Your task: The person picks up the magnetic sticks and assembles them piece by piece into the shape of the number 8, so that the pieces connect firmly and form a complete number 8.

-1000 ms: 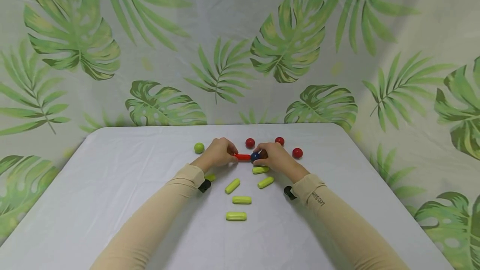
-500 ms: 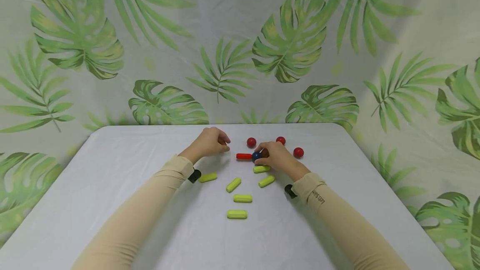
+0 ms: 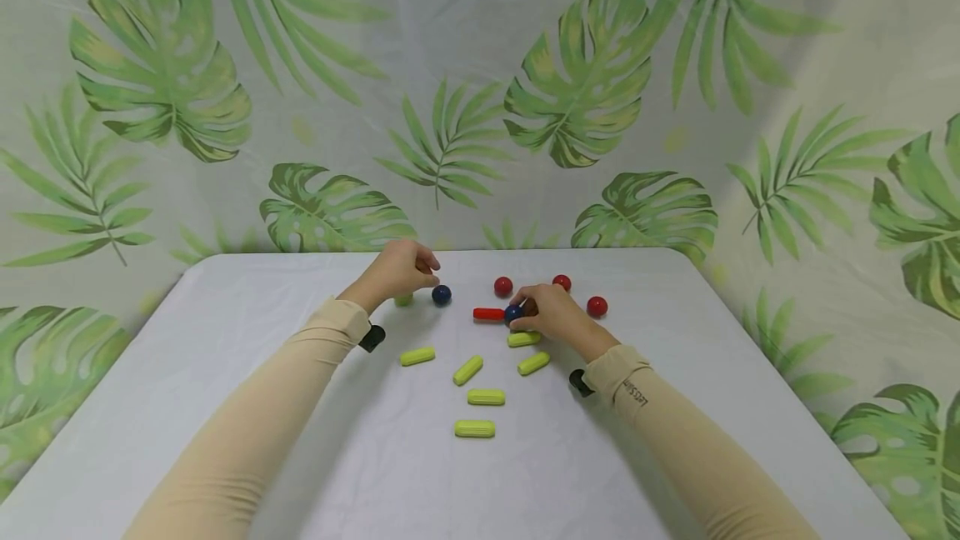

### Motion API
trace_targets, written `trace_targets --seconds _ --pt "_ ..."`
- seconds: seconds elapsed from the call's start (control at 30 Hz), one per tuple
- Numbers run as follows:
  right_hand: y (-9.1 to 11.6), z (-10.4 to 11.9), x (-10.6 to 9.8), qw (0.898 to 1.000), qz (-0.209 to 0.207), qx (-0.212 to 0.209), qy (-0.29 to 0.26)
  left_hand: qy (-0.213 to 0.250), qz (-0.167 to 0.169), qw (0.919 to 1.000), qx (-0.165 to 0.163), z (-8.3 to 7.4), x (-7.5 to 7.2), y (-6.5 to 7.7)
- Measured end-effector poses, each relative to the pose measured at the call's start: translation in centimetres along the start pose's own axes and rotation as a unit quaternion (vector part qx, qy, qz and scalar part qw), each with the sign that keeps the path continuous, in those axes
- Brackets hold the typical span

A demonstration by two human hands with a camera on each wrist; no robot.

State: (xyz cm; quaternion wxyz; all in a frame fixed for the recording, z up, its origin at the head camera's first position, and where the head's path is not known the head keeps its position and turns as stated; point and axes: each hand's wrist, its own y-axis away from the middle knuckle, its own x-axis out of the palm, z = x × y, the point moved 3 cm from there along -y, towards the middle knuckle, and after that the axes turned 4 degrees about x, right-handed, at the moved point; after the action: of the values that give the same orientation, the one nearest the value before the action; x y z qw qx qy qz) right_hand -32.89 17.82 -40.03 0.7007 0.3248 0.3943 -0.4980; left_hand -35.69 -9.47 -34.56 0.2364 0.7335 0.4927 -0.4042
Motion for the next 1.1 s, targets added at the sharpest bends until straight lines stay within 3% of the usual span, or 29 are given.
trace_targets --seconds 0.4,0.8,1.1 --pt "-0.2 -0.3 0.2 1.000 0.002 0.002 -0.003 -0.025 0.010 0.9996 -0.005 1.2 1.5 -1.0" --pt "-0.3 -0.4 0.3 1.000 -0.002 0.006 0.000 -0.057 0.019 0.9982 0.000 1.2 2.5 -1.6" --pt "-0.1 -0.3 0.2 1.000 -0.001 0.012 0.000 -0.049 0.022 0.9985 -0.006 1.6 3.0 -2.1"
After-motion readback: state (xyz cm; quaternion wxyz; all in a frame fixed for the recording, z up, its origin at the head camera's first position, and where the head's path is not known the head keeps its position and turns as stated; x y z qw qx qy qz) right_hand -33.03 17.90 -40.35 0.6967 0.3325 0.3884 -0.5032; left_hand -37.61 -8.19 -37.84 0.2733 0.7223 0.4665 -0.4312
